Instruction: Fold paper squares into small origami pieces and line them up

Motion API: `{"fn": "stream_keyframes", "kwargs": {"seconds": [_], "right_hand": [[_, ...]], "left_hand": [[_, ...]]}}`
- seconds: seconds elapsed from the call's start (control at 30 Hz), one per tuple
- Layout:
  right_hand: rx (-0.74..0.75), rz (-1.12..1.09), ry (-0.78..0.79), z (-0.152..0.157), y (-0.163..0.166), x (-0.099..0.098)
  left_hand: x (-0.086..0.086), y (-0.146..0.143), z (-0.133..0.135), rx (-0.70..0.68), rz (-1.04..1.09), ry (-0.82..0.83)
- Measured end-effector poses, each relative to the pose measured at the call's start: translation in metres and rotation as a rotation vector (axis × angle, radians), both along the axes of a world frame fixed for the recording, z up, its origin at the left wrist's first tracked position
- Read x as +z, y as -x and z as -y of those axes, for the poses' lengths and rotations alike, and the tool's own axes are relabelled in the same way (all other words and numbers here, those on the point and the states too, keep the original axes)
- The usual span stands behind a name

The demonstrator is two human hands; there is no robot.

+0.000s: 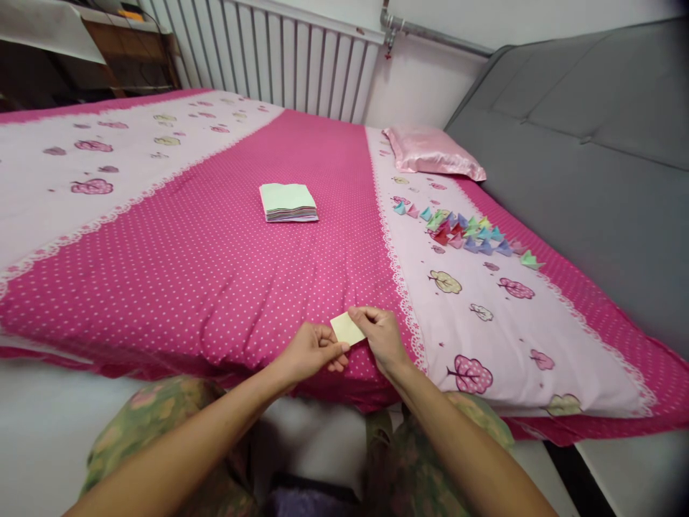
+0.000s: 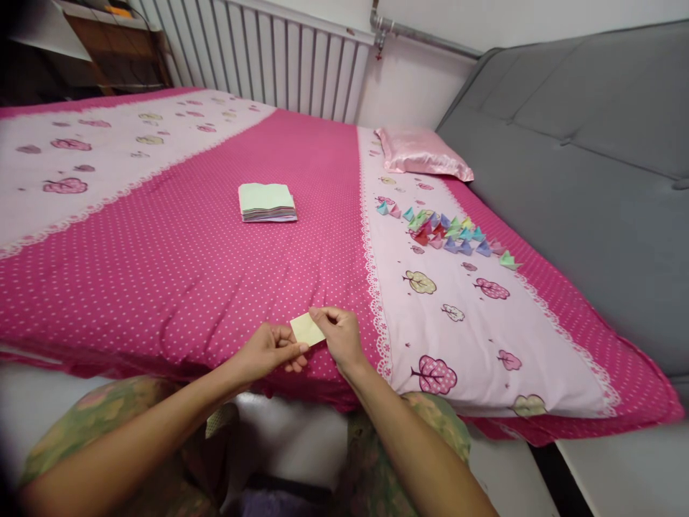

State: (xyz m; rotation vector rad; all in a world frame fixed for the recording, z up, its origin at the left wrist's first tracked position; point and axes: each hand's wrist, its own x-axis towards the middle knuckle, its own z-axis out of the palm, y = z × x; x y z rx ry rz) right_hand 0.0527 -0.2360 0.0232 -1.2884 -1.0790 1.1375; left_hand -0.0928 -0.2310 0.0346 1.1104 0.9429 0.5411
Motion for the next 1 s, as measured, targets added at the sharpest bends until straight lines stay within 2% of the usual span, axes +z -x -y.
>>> {"fn": "stream_keyframes", "kwargs": {"seconds": [0.3, 0.47, 0.63, 1.0], "right_hand": [[0.054, 0.014, -0.002, 0.0, -0.003, 0.004], [0.141, 0.09, -0.063, 0.001, -0.004, 0.006], [0.223, 0.208, -0.201, 0.0, -0.006, 0.005], [0.333, 0.233, -0.237, 0.001, -0.005, 0.008]], "left_hand": [[-0.004, 0.0, 0.001, -0.042, 0.114, -0.069], [0.006, 0.004, -0.001, 0.061, 0.102, -0.023], [0.01, 0.007, 0.0, 0.034, 0.048, -0.018], [0.012, 0.007, 0.002, 0.052, 0.087, 0.064]]}}
